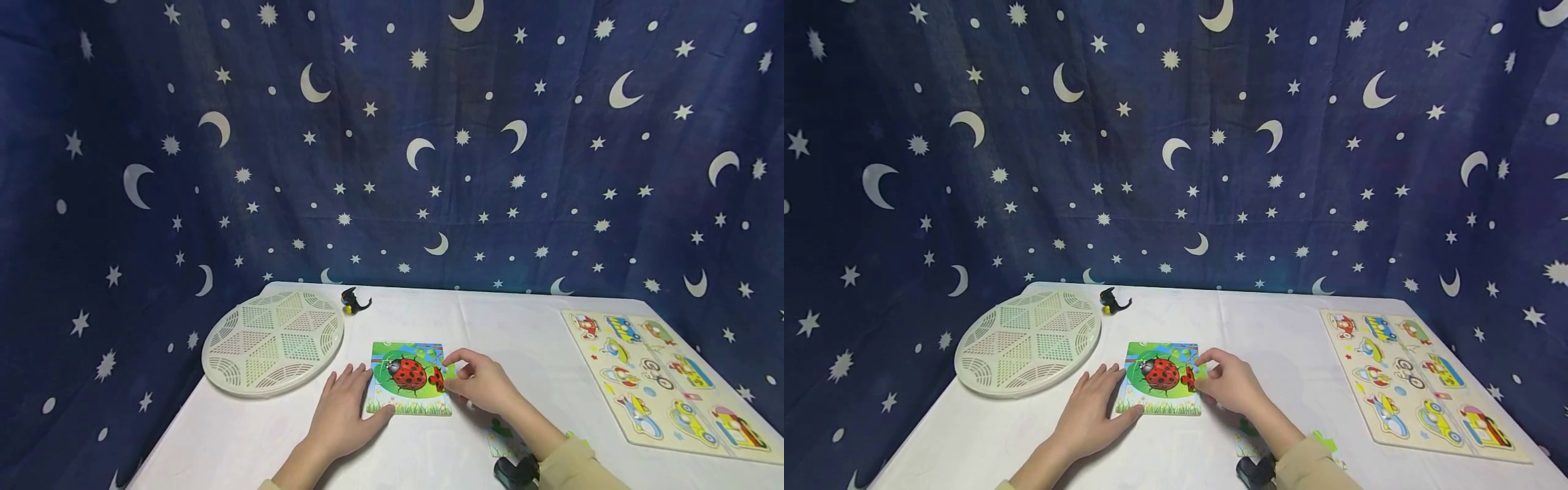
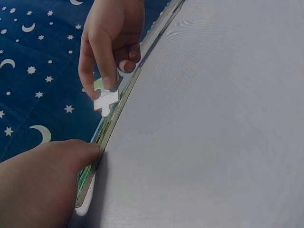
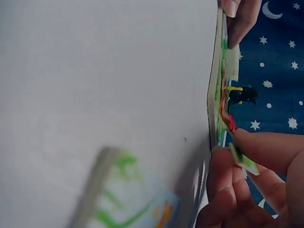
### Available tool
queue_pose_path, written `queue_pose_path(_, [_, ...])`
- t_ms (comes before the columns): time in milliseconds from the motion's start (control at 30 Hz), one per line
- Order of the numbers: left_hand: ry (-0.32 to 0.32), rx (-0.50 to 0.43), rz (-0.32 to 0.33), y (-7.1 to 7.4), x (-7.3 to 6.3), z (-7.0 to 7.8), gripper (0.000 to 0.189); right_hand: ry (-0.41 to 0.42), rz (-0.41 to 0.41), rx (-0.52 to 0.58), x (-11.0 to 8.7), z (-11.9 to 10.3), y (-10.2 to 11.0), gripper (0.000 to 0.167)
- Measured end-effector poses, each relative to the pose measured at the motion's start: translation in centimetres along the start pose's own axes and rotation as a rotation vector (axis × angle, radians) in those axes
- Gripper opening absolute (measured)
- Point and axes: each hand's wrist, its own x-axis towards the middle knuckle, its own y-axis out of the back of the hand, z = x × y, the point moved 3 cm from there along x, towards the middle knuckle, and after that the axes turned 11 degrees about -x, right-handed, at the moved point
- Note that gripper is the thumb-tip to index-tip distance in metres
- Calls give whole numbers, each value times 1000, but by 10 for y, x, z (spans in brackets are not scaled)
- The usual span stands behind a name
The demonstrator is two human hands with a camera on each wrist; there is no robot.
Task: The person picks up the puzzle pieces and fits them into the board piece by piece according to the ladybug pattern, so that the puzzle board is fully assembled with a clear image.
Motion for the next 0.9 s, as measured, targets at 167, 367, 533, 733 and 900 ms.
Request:
queue_pose_path(167, [-2,-1,0,0,1,0,77,69,4,-160,5,-6,-1,26])
queue_pose_path(367, [2,1,-4,1,1,0,77,130,16,-331,11,-13,-3,26])
queue_pose_path(533, [4,0,-7,1,1,1,77,143,34,-400,18,-20,-6,26])
queue_pose_path(733, [4,-3,-11,2,0,2,77,108,28,-418,22,-24,-10,27])
queue_pose_path(900, [5,-2,-14,2,1,2,77,102,29,-406,24,-26,-11,29])
